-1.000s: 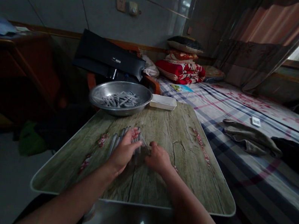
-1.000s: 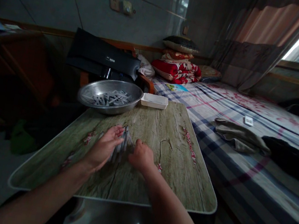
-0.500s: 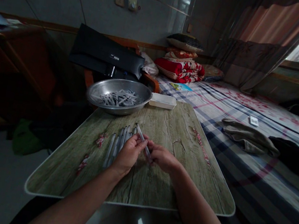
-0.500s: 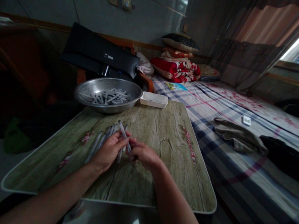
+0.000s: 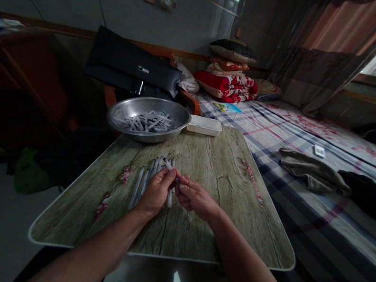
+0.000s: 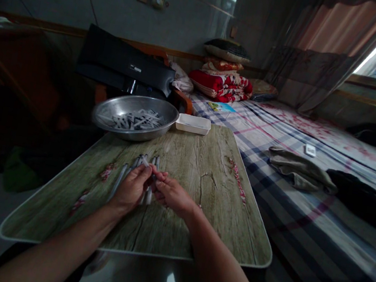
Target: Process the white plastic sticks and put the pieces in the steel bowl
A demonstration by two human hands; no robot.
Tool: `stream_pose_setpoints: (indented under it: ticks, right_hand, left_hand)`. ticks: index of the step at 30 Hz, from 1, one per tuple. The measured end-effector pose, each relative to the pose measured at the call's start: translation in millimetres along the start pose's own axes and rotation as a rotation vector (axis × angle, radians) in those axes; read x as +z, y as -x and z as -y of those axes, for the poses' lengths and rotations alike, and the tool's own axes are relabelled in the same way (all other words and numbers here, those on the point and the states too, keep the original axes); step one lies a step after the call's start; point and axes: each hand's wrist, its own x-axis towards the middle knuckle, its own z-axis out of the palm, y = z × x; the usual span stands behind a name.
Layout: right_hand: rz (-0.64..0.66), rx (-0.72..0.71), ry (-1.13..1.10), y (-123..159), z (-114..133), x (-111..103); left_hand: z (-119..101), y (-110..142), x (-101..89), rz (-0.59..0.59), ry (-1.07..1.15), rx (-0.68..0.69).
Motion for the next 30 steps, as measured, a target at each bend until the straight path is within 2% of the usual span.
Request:
stream_pose_setpoints:
  ticks: [5,10,13,17,22,25,30]
  right_hand:
    - [0.019,-0.041,0.064,0,-1,2]
    - [-0.095,-0.146,0.158,-5,-7,4]
    - [-0.118,-0.149,0.084,-6,-9,5]
    - [-0.054,-0.142,-0.010,-4,-9,4]
    - [-0.061,-0.214,0.194,-6,-11,-1]
    - [-0.055,-0.176,0.225,-7,-10,-2]
    - [-0.019,-0.029,0.167,-1,-5,-7]
  left_hand:
    - [-2,1,-1.1,0.012,0.007,-0.012]
    - [2,3,-1.4,-0.017,-0.009,0.021]
    - [3,5,3.3,-0.052,0.094,0.020]
    - [1,7,7.1,-0.068,0.180,0.012]
    - [2,6,-2.7,-0.065,0.033,0.008]
    - [4,6,-5.8,-0.093,-0.015,-0.015]
    - [6,7,0.5,-0.083,0.096,-0.031]
